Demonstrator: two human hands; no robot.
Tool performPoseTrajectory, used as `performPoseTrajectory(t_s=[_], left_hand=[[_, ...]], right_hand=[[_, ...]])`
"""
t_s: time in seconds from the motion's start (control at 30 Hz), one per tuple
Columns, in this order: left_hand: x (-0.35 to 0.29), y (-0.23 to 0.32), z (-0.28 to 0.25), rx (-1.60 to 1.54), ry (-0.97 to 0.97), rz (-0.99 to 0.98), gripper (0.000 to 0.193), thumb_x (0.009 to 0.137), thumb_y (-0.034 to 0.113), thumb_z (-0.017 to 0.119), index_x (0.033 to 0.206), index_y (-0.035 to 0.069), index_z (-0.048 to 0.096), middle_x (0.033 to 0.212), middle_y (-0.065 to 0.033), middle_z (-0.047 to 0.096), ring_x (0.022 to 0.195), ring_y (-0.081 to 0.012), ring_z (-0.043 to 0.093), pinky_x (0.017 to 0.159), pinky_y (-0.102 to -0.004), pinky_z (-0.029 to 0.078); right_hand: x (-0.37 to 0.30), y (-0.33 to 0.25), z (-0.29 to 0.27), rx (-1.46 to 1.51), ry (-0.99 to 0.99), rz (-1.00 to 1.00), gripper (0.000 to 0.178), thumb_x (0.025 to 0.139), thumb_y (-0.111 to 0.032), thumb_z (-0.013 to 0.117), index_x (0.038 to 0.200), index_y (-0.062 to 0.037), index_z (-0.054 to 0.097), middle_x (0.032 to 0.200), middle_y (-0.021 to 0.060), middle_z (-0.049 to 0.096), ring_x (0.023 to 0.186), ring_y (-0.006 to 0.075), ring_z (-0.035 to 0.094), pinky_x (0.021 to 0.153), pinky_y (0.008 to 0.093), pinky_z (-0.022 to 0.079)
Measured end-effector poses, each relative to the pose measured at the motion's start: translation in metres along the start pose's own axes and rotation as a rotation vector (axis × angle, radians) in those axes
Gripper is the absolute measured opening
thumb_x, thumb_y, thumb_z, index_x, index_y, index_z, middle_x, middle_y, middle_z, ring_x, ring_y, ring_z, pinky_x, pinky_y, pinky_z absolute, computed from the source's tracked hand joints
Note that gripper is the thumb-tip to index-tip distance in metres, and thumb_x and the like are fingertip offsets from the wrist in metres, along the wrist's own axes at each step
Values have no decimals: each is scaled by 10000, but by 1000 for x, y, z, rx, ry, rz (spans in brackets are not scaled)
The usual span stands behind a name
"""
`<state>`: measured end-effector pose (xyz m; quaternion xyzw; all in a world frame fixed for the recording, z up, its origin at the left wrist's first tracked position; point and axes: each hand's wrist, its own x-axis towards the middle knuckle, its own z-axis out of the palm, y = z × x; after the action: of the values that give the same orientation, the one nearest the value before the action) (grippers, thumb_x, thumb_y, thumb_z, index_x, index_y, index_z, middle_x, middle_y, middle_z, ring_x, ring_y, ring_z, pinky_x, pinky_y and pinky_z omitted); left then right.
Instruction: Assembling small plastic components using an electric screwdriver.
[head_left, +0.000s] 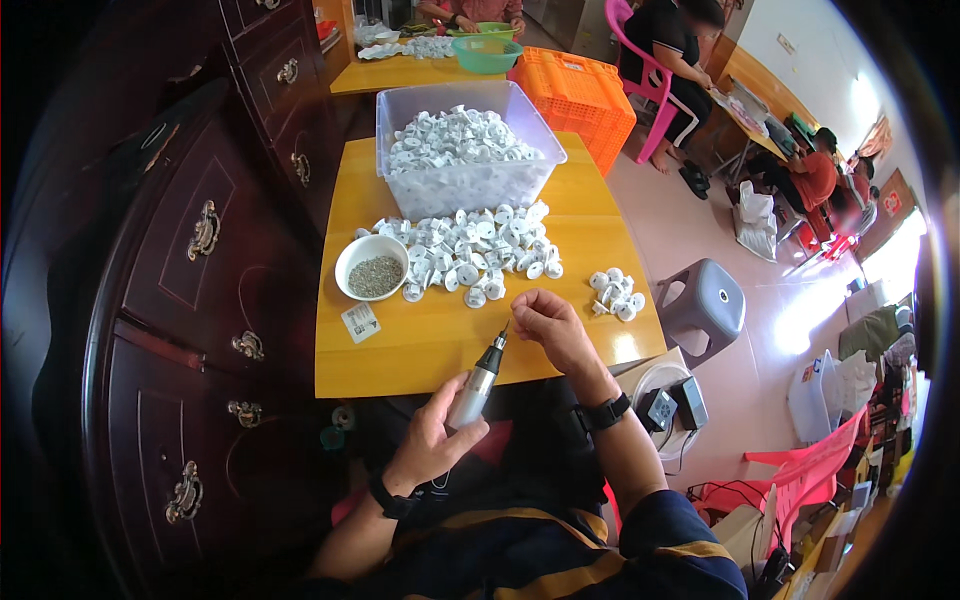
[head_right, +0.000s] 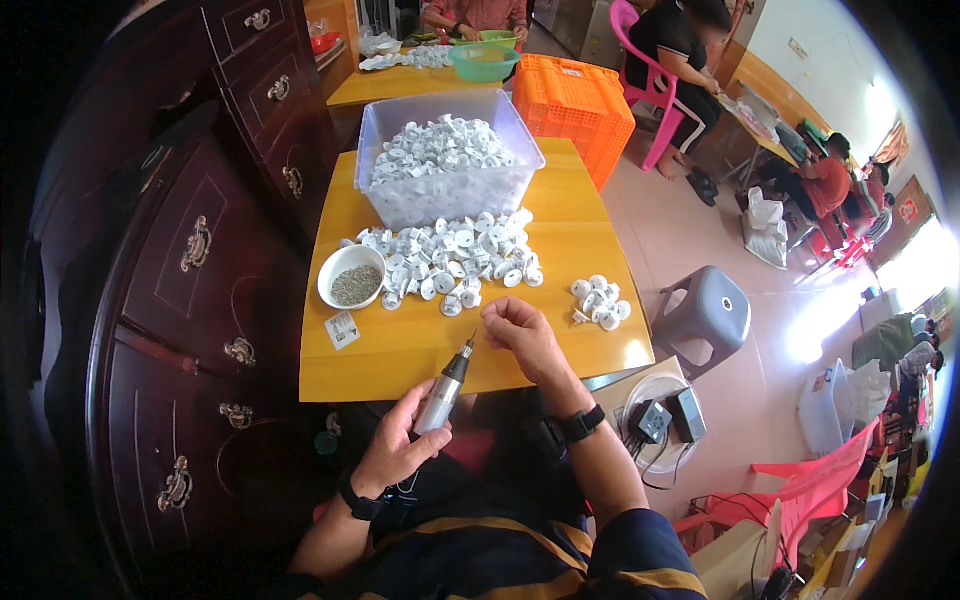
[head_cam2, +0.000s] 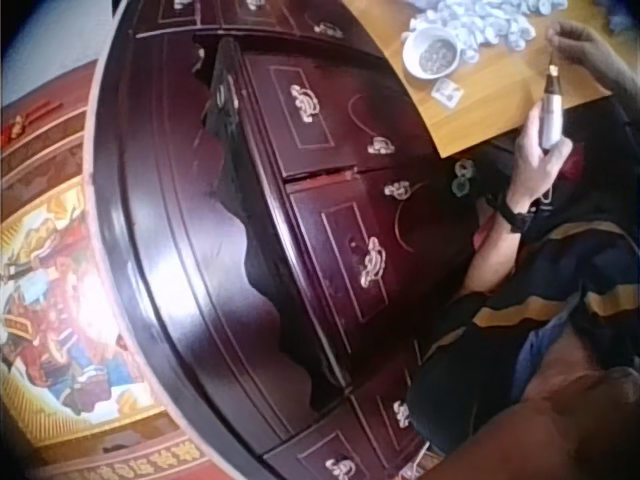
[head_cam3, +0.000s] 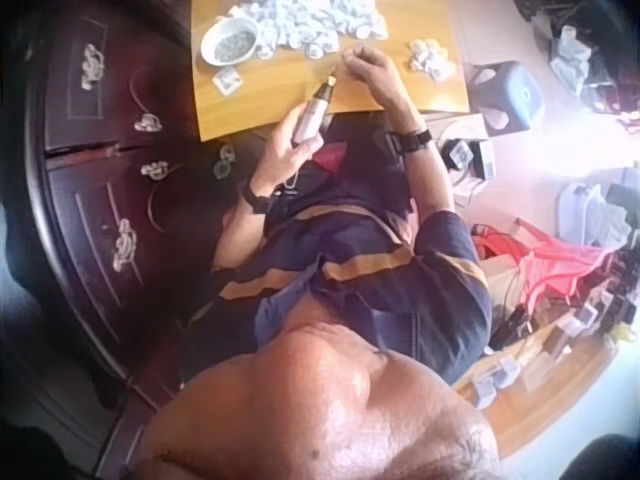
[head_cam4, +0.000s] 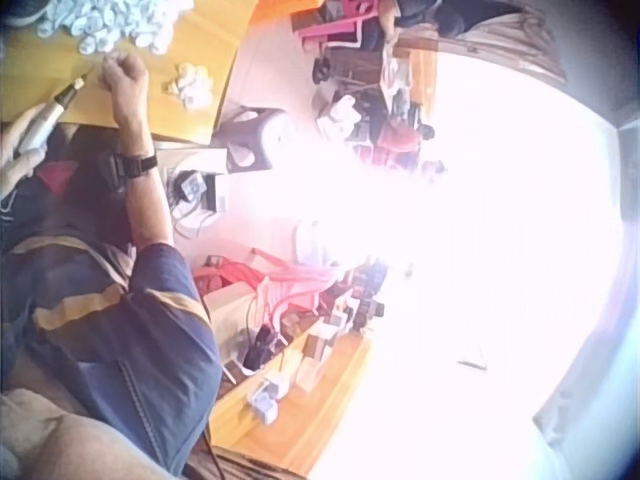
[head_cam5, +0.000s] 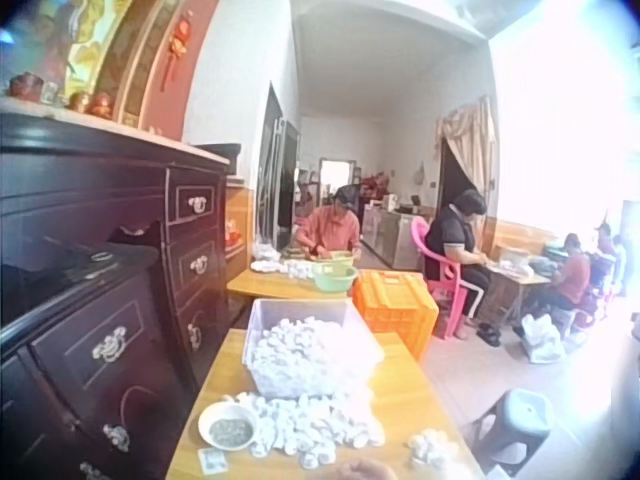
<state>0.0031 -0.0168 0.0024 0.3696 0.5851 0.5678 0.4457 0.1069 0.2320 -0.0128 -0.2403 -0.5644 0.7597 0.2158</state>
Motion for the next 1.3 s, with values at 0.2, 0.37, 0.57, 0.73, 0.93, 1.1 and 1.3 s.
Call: performPoseTrajectory(t_s=[0.2, 0.37, 0.57, 0.73, 0.93, 1.1, 1.3], left_hand=[[0, -5, 0, 48, -6, 21, 682, 916, 193, 734, 1473, -45, 423, 1356, -203, 602, 1243, -249, 599, 1053, -366, 458], [-1, -8, -1, 111, -9, 21, 694, 912, 240, 736, 1468, -39, 427, 1292, -221, 634, 1202, -283, 635, 1031, -378, 475], [0, -5, 0, 106, -14, 16, 699, 913, 254, 739, 1468, -37, 428, 1297, -220, 633, 1202, -286, 635, 1031, -380, 477], [0, -9, -2, 105, -10, 9, 704, 917, 264, 741, 1468, -42, 427, 1314, -220, 624, 1216, -285, 628, 1036, -380, 475], [0, -8, -2, 68, -26, -6, 712, 920, 269, 740, 1471, -48, 421, 1321, -212, 621, 1226, -266, 616, 1046, -377, 467], [0, -6, -3, 44, -34, -8, 709, 927, 265, 740, 1476, -47, 417, 1317, -196, 622, 1222, -249, 609, 1048, -375, 464], [3, -1, -4, -6, 43, 89, 639, 968, 151, 686, 1510, 0, 385, 954, -38, 613, 734, -67, 570, 643, -217, 494]], right_hand=[[-1, 4, -1, 96, -42, -6, 85, 960, -114, 690, 1032, -81, 659, 909, -13, 673, 809, 82, 635, 739, 241, 516], [-2, 1, 1, 109, -47, 33, 91, 948, -106, 691, 1027, -86, 650, 918, -6, 672, 801, 88, 639, 730, 236, 517], [-3, -2, 0, 113, -84, 57, 106, 945, -114, 689, 1038, -86, 648, 920, -3, 672, 798, 96, 646, 732, 242, 519], [-3, -2, -1, 118, -101, 67, 99, 949, -118, 688, 1031, -82, 646, 939, 4, 674, 812, 108, 667, 743, 251, 535], [-2, -3, -6, 129, -144, 66, 87, 949, -102, 690, 1021, -79, 647, 948, 6, 679, 846, 118, 689, 780, 268, 562], [-2, -4, -2, 130, -150, 80, 155, 974, -120, 682, 1117, -78, 640, 967, 9, 684, 858, 126, 695, 794, 272, 569], [18, 1, -3, -82, 44, -26, 223, 973, -181, 699, 1140, -44, 643, 1010, 23, 714, 875, 128, 696, 778, 284, 566]])
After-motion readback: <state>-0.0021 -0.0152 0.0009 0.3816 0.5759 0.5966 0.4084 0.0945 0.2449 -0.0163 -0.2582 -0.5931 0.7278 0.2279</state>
